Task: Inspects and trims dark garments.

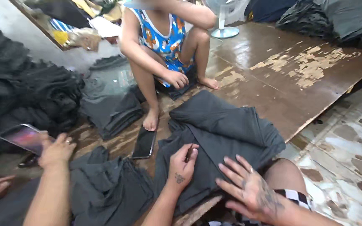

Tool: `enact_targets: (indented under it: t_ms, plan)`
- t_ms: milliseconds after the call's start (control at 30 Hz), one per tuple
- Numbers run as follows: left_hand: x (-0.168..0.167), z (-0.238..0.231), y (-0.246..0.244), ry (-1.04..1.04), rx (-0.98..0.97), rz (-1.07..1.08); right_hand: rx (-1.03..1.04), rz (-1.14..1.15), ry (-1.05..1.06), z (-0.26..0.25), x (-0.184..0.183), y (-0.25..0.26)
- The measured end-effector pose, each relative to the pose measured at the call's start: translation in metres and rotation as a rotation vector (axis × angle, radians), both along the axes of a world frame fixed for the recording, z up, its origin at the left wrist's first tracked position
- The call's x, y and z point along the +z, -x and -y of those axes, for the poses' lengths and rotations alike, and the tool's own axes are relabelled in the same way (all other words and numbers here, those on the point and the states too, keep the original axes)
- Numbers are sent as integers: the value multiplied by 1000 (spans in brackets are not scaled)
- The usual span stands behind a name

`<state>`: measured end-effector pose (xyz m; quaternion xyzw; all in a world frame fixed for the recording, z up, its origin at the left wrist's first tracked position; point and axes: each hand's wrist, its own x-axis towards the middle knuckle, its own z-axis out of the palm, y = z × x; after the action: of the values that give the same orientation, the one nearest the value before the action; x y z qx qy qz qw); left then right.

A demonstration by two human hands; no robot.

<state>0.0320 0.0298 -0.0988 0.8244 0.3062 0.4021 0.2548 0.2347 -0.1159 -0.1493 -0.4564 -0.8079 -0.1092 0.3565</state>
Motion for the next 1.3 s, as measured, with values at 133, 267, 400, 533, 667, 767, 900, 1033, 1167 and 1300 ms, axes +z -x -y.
enact_targets:
  t_ms: [133,267,400,533,667,767,900,1033,1167,1300]
  plan:
    - [-1,-1,5,19,4,52,306,-268,120,12,19,-3]
    - [-11,3,7,-86,-28,24,365,-524,117,20,66,-18]
    - [9,12,4,-187,-124,119,286,-569,28,25,67,-27]
    - [25,50,-29,63,-239,139,277,-601,-10,25,62,-31]
    - [23,72,-66,296,-223,-445,271,-658,-58,26,51,-29]
    - [16,57,-64,335,-260,-445,255,-681,-155,23,41,-27]
    - [4,53,-59,298,-289,-89,76,-542,-74,7,25,-28]
    - [6,59,-62,516,-357,500,-185,-405,-27,-14,24,-18]
    - [4,59,-65,794,-472,665,-84,-396,15,-6,31,-30]
    - [-1,57,-69,821,-468,681,113,-528,232,17,35,-62]
